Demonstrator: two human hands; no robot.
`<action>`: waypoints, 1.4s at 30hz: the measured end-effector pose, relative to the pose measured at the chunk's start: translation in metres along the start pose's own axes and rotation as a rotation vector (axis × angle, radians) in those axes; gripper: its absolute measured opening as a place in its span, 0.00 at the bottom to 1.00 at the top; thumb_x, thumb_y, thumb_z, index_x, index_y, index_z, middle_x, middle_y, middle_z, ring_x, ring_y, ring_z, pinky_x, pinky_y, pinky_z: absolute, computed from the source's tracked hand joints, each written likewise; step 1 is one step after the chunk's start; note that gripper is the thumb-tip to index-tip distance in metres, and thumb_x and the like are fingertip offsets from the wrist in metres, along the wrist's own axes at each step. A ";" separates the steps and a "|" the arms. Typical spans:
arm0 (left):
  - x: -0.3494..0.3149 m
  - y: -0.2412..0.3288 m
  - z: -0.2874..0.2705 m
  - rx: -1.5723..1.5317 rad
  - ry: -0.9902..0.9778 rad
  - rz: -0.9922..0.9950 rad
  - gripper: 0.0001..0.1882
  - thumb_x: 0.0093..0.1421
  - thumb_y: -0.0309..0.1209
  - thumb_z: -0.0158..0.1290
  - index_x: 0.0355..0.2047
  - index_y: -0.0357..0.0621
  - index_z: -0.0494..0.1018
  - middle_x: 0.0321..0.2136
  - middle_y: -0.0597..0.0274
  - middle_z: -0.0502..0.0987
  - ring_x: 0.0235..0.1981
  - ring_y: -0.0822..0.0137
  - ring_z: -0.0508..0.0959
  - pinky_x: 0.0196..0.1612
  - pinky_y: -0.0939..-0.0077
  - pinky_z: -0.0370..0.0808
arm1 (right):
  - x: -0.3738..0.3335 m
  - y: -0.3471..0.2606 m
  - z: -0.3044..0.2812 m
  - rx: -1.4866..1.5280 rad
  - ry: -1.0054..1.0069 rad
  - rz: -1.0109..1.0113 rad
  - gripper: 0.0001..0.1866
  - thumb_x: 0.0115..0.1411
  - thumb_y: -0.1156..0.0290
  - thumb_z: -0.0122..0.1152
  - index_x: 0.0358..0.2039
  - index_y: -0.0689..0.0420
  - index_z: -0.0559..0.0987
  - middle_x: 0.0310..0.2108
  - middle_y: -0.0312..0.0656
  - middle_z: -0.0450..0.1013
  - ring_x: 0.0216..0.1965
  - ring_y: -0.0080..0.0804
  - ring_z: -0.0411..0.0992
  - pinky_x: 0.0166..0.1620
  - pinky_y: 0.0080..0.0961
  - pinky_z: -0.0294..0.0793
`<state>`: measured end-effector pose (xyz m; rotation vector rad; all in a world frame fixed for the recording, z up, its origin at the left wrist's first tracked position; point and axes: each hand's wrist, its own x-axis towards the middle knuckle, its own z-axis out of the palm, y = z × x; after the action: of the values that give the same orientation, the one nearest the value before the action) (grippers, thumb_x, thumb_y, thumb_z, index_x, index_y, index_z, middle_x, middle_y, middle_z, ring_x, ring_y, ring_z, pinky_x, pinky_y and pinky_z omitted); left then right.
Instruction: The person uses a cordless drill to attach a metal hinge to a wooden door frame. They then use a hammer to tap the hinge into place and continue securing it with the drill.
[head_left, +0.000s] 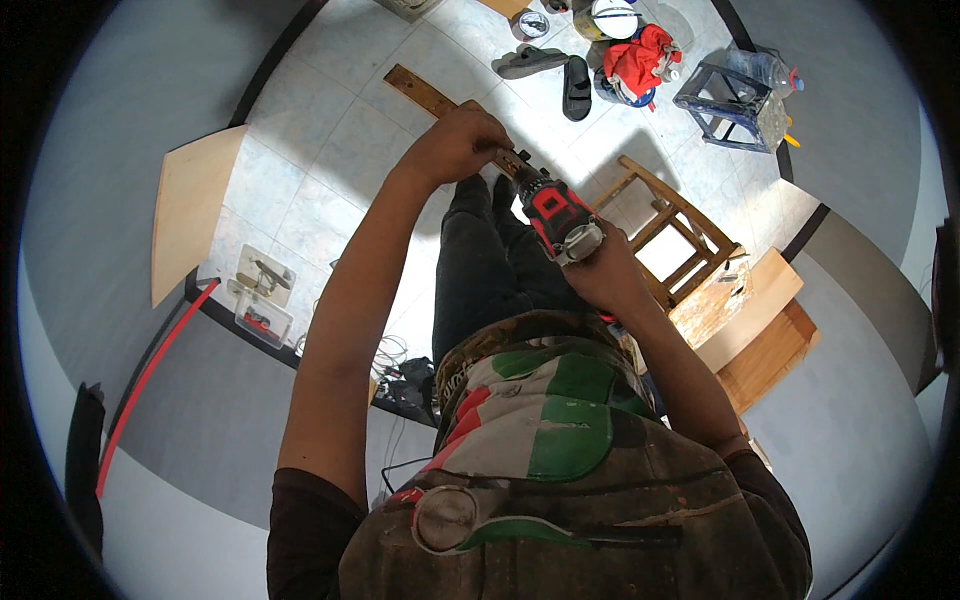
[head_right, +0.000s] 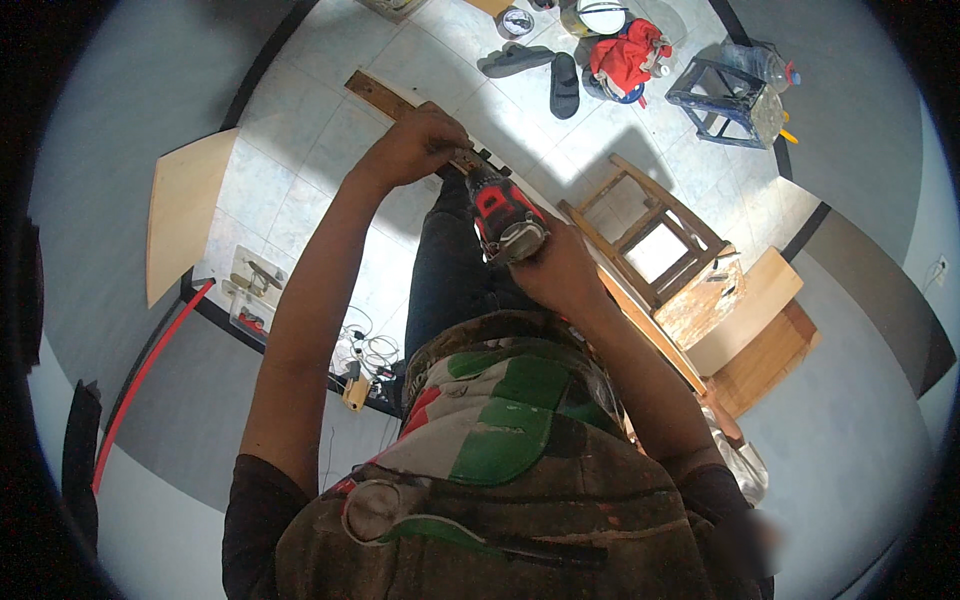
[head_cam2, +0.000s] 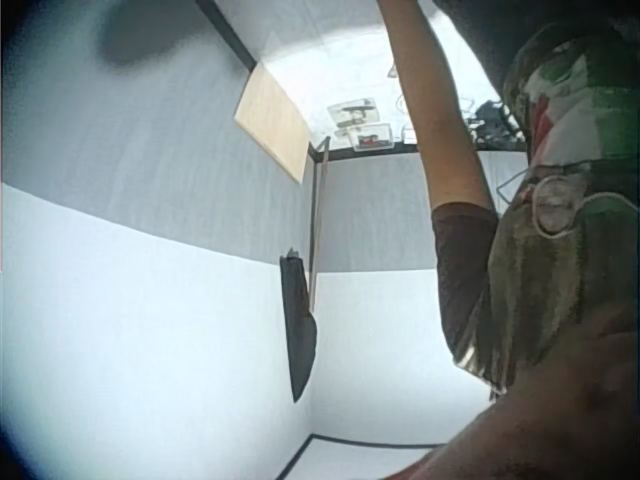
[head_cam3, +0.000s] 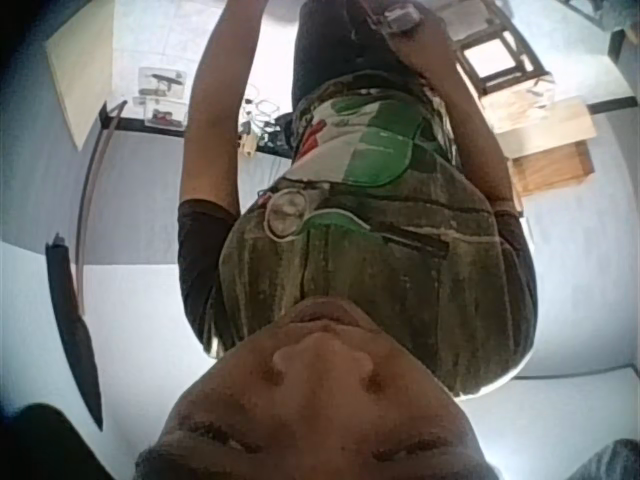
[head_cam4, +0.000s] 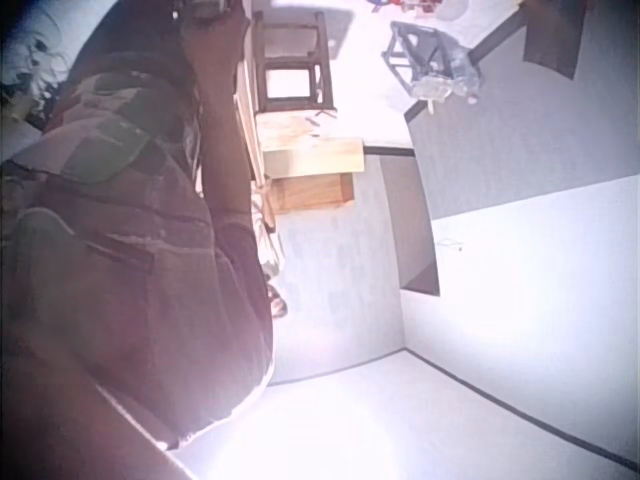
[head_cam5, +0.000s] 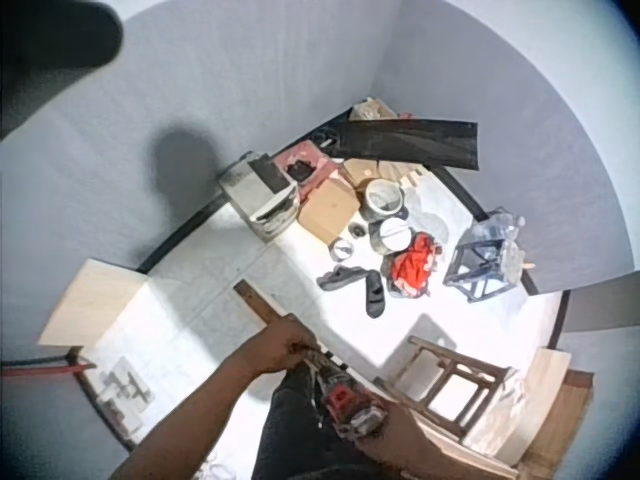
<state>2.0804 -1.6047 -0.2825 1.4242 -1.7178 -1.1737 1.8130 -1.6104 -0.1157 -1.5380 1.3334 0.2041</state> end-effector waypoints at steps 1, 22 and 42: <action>0.000 -0.001 0.000 -0.007 -0.016 -0.025 0.10 0.56 0.24 0.66 0.39 0.44 0.87 0.40 0.59 0.86 0.49 0.55 0.79 0.55 0.59 0.78 | 0.001 -0.004 0.000 -0.017 0.002 0.013 0.24 0.57 0.65 0.73 0.53 0.60 0.82 0.43 0.54 0.84 0.48 0.50 0.84 0.52 0.42 0.81; -0.002 0.009 0.000 -0.023 -0.005 -0.159 0.09 0.58 0.29 0.66 0.40 0.46 0.86 0.37 0.60 0.84 0.48 0.56 0.79 0.54 0.60 0.78 | 0.025 -0.050 0.001 -0.280 -0.046 0.094 0.18 0.57 0.68 0.64 0.47 0.61 0.80 0.43 0.61 0.82 0.50 0.67 0.79 0.54 0.55 0.78; 0.005 0.017 -0.007 0.011 -0.086 -0.106 0.09 0.59 0.29 0.64 0.41 0.45 0.85 0.41 0.60 0.85 0.51 0.53 0.77 0.57 0.57 0.76 | 0.025 -0.076 -0.008 -0.335 -0.071 0.188 0.32 0.54 0.70 0.65 0.62 0.49 0.78 0.46 0.58 0.83 0.51 0.61 0.80 0.56 0.54 0.79</action>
<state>2.0783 -1.6107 -0.2646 1.5074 -1.7268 -1.3019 1.8793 -1.6439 -0.0857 -1.6602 1.4392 0.6216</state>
